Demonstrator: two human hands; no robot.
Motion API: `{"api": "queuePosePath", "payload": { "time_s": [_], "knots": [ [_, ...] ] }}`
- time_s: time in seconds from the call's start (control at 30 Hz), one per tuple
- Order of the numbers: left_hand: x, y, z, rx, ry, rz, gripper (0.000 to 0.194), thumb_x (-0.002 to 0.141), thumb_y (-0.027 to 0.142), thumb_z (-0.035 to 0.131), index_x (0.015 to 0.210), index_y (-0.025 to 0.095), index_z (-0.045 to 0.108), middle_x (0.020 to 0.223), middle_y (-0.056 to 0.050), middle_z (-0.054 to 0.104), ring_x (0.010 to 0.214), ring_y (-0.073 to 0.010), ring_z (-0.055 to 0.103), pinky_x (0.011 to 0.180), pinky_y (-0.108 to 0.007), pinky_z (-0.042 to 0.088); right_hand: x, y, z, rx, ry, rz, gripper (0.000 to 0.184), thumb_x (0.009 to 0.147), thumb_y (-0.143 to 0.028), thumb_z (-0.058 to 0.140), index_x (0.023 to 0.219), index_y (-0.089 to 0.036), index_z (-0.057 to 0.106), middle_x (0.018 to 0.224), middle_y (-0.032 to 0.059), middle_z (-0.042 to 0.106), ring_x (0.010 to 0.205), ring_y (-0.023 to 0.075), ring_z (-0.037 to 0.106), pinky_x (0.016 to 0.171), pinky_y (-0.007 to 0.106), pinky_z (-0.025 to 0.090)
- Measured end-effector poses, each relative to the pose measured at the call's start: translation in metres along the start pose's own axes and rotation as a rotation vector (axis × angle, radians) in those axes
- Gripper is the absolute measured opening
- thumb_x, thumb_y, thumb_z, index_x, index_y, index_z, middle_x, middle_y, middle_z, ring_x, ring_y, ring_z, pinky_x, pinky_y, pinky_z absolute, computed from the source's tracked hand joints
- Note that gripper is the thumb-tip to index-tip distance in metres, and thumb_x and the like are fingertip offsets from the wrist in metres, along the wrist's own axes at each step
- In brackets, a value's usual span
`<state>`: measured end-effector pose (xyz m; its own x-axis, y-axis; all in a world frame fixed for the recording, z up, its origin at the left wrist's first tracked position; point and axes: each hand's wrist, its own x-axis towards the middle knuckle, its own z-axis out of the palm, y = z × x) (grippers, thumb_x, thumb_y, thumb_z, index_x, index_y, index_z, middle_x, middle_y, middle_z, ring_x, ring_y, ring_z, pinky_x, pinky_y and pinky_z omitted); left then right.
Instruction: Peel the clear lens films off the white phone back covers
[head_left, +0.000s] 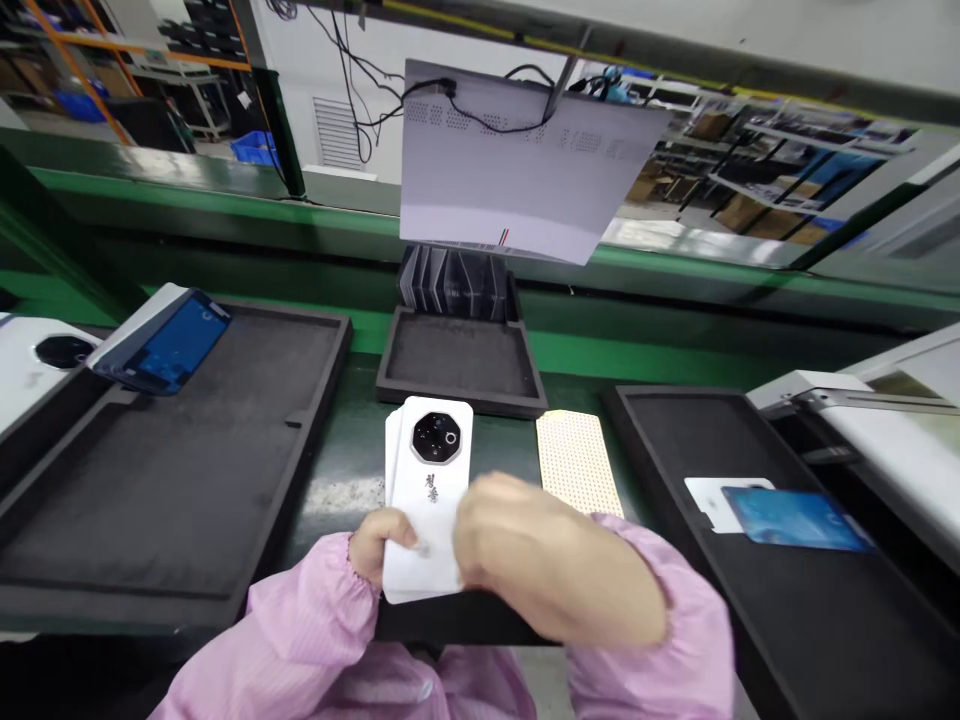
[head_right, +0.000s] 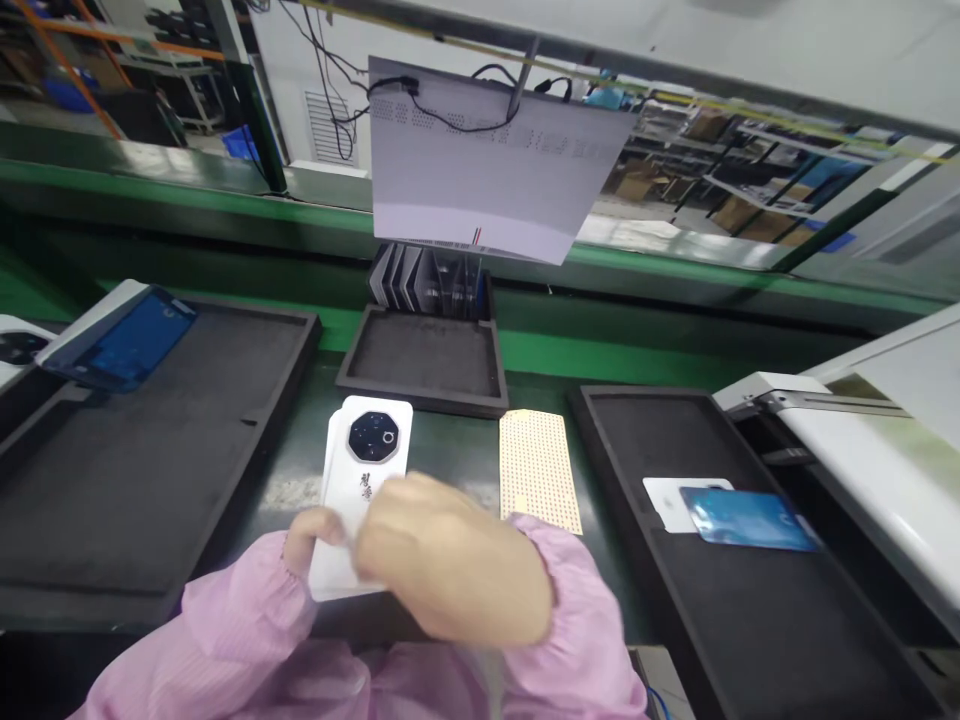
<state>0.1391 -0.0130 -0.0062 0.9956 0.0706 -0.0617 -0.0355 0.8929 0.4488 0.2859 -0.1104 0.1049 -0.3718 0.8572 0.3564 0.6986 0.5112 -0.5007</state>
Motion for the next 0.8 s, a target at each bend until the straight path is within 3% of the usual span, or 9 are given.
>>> {"api": "queuePosePath", "payload": {
  "time_s": [0.03, 0.1, 0.23, 0.33, 0.43, 0.63, 0.8],
  "knots": [
    [0.0, 0.001, 0.002, -0.014, -0.008, -0.017, 0.048, 0.049, 0.018, 0.05, 0.095, 0.008, 0.063, 0.081, -0.011, 0.065, 0.078, -0.0253, 0.061, 0.075, -0.041, 0.048, -0.005, -0.005, -0.007, 0.086, -0.077, -0.059, 0.017, 0.083, -0.007, 0.046, 0.08, -0.02, 0.057, 0.075, 0.0034, 0.064, 0.075, 0.0167, 0.057, 0.071, 0.031, 0.049],
    [0.0, 0.001, 0.005, -0.044, -0.039, -0.066, 0.049, 0.046, 0.019, 0.052, 0.092, 0.007, 0.063, 0.079, -0.011, 0.063, 0.076, -0.025, 0.061, 0.073, -0.04, 0.049, -0.014, -0.008, -0.022, 0.21, -0.076, -0.089, 0.016, 0.085, -0.009, 0.049, 0.089, -0.021, 0.058, 0.077, 0.0019, 0.067, 0.077, 0.0145, 0.059, 0.073, 0.028, 0.051],
    [0.001, -0.002, 0.006, -0.068, -0.096, -0.117, 0.053, 0.045, 0.017, 0.052, 0.096, 0.006, 0.061, 0.083, -0.011, 0.061, 0.079, -0.0246, 0.06, 0.079, -0.045, 0.047, -0.025, 0.004, -0.04, 0.198, 0.235, 0.121, 0.019, 0.08, -0.008, 0.06, 0.093, -0.022, 0.061, 0.077, 0.0018, 0.066, 0.075, 0.0154, 0.062, 0.068, 0.03, 0.052],
    [0.0, -0.005, 0.004, -0.064, -0.133, -0.161, 0.055, 0.049, 0.019, 0.052, 0.101, 0.006, 0.058, 0.088, -0.013, 0.062, 0.084, -0.0276, 0.061, 0.082, -0.046, 0.045, -0.028, 0.015, -0.039, 0.159, 0.487, 0.287, 0.016, 0.077, -0.008, 0.063, 0.083, -0.022, 0.064, 0.074, 0.0014, 0.065, 0.073, 0.0175, 0.062, 0.065, 0.034, 0.052],
    [-0.001, -0.006, 0.002, -0.052, -0.144, -0.191, 0.056, 0.049, 0.019, 0.052, 0.103, 0.006, 0.057, 0.09, -0.014, 0.063, 0.087, -0.0297, 0.062, 0.083, -0.046, 0.044, -0.03, 0.02, -0.036, 0.133, 0.634, 0.398, 0.013, 0.077, -0.01, 0.064, 0.079, -0.022, 0.065, 0.073, 0.0012, 0.065, 0.074, 0.0179, 0.062, 0.066, 0.034, 0.051],
    [0.0, -0.006, 0.003, -0.009, -0.149, -0.199, 0.056, 0.05, 0.019, 0.053, 0.105, 0.008, 0.057, 0.093, -0.014, 0.063, 0.089, -0.0302, 0.06, 0.084, -0.049, 0.042, -0.029, 0.022, -0.034, 0.08, 0.751, 0.455, 0.008, 0.078, -0.014, 0.064, 0.079, -0.023, 0.065, 0.076, 0.0021, 0.065, 0.074, 0.0182, 0.062, 0.066, 0.034, 0.052],
    [0.001, -0.006, 0.006, -0.007, -0.13, -0.224, 0.056, 0.049, 0.018, 0.052, 0.104, 0.007, 0.058, 0.092, -0.013, 0.062, 0.088, -0.0296, 0.06, 0.085, -0.049, 0.041, -0.025, 0.025, -0.031, 0.074, 0.73, 0.477, 0.011, 0.079, -0.013, 0.062, 0.08, -0.023, 0.066, 0.077, 0.0021, 0.066, 0.076, 0.0186, 0.063, 0.067, 0.035, 0.052]
  ]
}}
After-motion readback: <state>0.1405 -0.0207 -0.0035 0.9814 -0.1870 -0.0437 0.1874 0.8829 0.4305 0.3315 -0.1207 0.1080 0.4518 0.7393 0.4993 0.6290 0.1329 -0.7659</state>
